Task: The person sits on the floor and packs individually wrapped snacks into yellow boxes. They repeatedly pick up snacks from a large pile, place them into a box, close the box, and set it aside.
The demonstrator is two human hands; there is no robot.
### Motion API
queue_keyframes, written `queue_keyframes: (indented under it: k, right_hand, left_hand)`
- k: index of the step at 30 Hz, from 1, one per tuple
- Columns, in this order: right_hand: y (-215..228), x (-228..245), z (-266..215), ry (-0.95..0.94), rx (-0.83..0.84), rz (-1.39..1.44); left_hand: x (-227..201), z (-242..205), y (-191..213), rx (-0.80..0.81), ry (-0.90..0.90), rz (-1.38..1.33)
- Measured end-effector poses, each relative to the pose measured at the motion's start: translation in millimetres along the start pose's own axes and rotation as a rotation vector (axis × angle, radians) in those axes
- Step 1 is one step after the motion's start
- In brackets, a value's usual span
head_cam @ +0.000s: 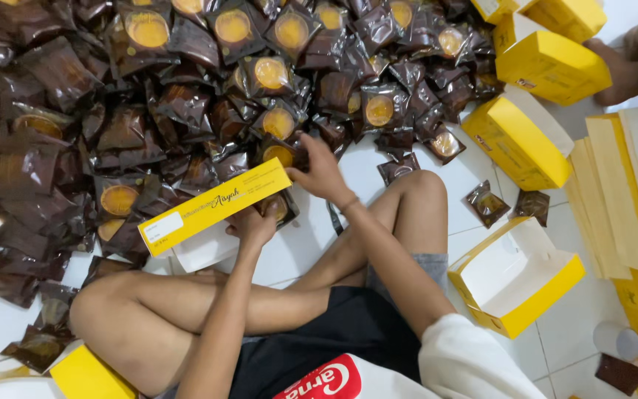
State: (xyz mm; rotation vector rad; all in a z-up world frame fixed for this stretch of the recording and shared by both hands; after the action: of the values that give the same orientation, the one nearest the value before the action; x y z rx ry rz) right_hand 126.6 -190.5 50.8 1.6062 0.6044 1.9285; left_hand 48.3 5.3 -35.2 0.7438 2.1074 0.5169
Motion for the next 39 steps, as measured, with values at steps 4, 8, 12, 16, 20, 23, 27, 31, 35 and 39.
queue_keyframes:
  k: [4, 8, 12, 16, 20, 23, 27, 31, 35, 39]
  right_hand:
    - [4.2, -21.4, 1.2, -0.14, -0.045, 0.199]
    - [67.9, -59.1, -64.0, -0.422, -0.349, 0.565]
    - [57.2, -17.9, -140.3, -0.553, 0.03, 0.575]
    - [85.2, -62.5, -61.6, -0.297, -0.121, 0.062]
    - [116.8, -62.2, 22.3, -0.062, -0.319, -0.417]
    - [132.4, -45.3, 18.4, -0.013, -0.296, -0.397]
    - [131.7, 19.5, -74.4, 0.028, -0.02, -0.092]
    - [95.3, 28.0, -80.5, -0.072, 0.267, 0.307]
    - [71.9, -34.3, -11.2, -0.048, -0.182, -0.096]
    - [67.3, -63.6, 28.5, -0.122, -0.239, 0.053]
  left_hand:
    - [-21.6, -49.6, 37.2, -0.007, -0.01, -0.064]
    - [-39.6, -92.0, 40.6, -0.243, -0.327, -0.561]
    - [-87.9, -123.0, -2.6, 0.308, -0.305, -1.015]
    - [-38.1, -70.8, -43.9, 0.199, -0.228, -0.821]
    - [-42.0, -73.3, -19.6, 0.175, -0.094, -0.837]
    - [-50.9, -88.9, -3.2, 0.216, -0.057, -0.907]
    - [-97.0, -121.4, 9.9, 0.481, -0.041, -1.157]
    - [-90.6, -118.1, -13.5, 0.416, -0.081, -1.157]
    - [-83.9, -112.3, -14.4, 0.412, -0.067, -1.29]
    - [-91.0, -126.0, 17.2, 0.392, -0.007, -1.362]
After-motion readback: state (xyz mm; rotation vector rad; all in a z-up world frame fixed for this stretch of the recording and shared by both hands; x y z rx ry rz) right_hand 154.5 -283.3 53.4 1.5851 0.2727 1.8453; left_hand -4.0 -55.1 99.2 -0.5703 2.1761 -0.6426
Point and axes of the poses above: each hand's wrist, its own z-axis towards the middle knuckle, its own y-axis out of the back of the hand, x = y × z, the point moved 6 cm from there along z, towards the middle knuckle, and after that the axes turned 1 degree about -x, right-handed, at the moved point
